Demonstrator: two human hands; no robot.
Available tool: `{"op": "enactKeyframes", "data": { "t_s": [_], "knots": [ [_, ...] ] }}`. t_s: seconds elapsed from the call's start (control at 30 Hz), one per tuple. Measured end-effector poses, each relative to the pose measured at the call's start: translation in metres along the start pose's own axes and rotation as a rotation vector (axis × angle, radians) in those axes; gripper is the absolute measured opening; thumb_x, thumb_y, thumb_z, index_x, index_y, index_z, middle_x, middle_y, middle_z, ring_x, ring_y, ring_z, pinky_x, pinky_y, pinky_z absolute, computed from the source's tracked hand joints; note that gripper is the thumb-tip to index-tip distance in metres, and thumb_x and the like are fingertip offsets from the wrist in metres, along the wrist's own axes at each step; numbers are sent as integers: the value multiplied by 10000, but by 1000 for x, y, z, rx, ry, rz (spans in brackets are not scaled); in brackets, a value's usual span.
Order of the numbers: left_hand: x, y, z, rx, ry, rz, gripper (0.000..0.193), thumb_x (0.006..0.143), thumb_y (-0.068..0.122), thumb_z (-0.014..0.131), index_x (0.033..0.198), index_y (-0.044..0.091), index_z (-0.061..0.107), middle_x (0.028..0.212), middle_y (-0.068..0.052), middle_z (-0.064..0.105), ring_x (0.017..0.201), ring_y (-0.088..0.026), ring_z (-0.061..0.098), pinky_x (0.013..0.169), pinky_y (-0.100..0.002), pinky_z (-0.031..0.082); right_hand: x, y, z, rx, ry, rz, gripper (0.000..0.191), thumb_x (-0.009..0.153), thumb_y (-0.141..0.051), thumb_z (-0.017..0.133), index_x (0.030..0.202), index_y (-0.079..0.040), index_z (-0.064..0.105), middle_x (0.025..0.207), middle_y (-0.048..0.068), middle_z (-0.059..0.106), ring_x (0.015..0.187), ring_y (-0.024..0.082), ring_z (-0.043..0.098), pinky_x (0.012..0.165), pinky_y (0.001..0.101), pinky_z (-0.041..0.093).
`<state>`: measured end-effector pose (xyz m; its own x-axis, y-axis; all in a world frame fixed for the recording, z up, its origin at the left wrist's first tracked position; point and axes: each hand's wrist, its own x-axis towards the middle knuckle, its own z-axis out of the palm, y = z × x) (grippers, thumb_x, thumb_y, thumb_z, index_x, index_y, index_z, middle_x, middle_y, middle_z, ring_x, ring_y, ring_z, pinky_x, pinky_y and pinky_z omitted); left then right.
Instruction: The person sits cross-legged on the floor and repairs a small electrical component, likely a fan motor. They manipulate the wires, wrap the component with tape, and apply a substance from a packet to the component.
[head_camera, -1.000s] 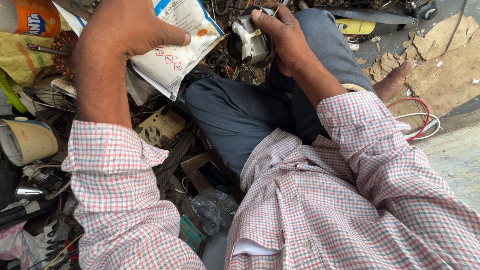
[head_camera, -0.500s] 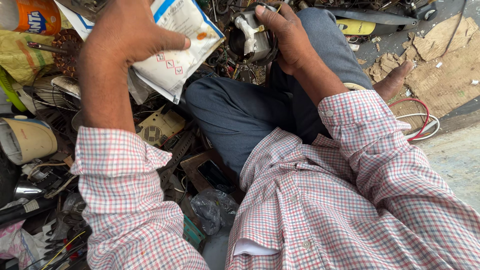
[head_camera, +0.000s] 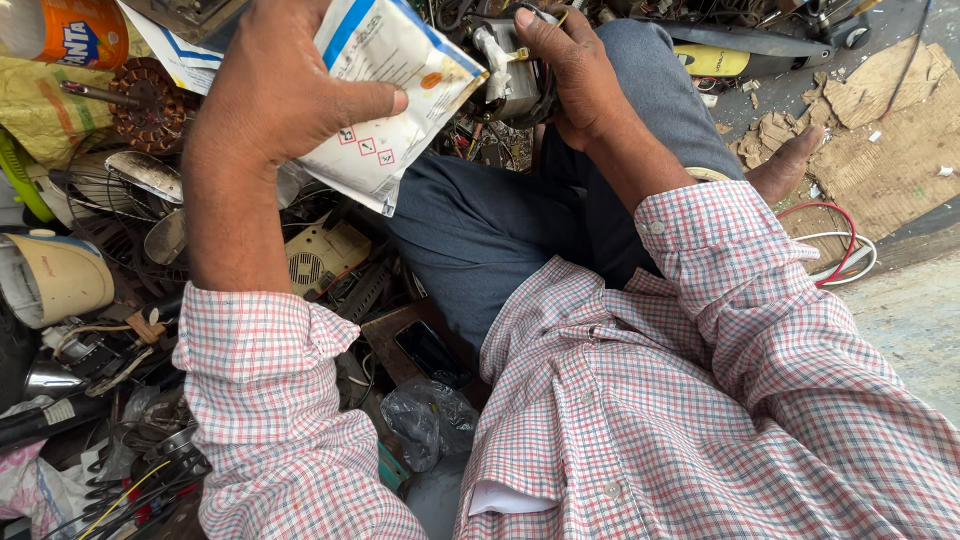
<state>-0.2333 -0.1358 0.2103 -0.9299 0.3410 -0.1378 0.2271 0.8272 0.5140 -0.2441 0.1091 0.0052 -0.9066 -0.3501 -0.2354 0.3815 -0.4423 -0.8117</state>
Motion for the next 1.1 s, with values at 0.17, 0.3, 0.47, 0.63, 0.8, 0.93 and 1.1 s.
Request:
{"op": "enactKeyframes", "data": {
  "t_s": [0.17, 0.3, 0.47, 0.63, 0.8, 0.93, 1.1],
  "knots": [
    [10, 4, 5, 73, 4, 93, 692, 717, 237, 969, 1307, 16, 684, 1111, -200, 748, 928, -310, 750, 827, -433, 591, 1, -1, 2, -11, 20, 18, 801, 930, -509, 660, 1457, 10, 354, 1317, 273, 526, 1147, 367, 738, 770, 497, 678],
    [15, 2, 5, 88, -23, -171, 658, 684, 322, 923, 1243, 64, 692, 1026, -167, 737, 853, -285, 741, 784, -405, 584, -1, -4, 2, 14, 19, -5, 799, 942, -501, 670, 1464, 18, 360, 1326, 276, 540, 1138, 362, 748, 772, 462, 677],
    [21, -8, -2, 274, 17, -85, 621, 805, 444, 966, 1146, -17, 729, 954, -220, 748, 796, -318, 736, 739, -425, 592, -1, -6, 2, 20, 22, 25, 785, 921, -501, 656, 1450, 0, 365, 1328, 261, 533, 1167, 354, 713, 784, 489, 685],
    [27, -6, -8, 257, -14, -199, 595, 782, 470, 933, 1120, 17, 747, 910, -202, 751, 724, -288, 741, 690, -420, 593, 1, -3, 0, 21, 9, 6, 724, 929, -487, 660, 1433, -36, 399, 1360, 233, 540, 1246, 324, 662, 916, 501, 637],
    [25, 4, -10, 262, -64, -327, 571, 782, 494, 879, 1096, 38, 741, 869, -212, 734, 681, -294, 731, 646, -441, 597, 2, -1, -4, 134, -61, -11, 635, 958, -420, 692, 1396, -22, 460, 1298, 201, 601, 1219, 300, 684, 1004, 479, 658],
    [30, 6, -8, 275, -106, -373, 557, 795, 495, 860, 1093, 40, 743, 867, -218, 730, 657, -303, 723, 652, -448, 598, 1, -3, -4, 176, -38, 20, 551, 941, -394, 688, 1327, -49, 501, 1225, 143, 639, 1131, 251, 707, 949, 445, 663],
    [33, 3, -7, 154, -79, -366, 505, 774, 473, 853, 1055, 60, 778, 873, -174, 760, 663, -265, 743, 641, -418, 598, 0, -7, 1, 299, -51, 30, 473, 959, -350, 702, 1291, -52, 543, 1194, 107, 658, 1085, 231, 694, 928, 434, 639]
  ]
}}
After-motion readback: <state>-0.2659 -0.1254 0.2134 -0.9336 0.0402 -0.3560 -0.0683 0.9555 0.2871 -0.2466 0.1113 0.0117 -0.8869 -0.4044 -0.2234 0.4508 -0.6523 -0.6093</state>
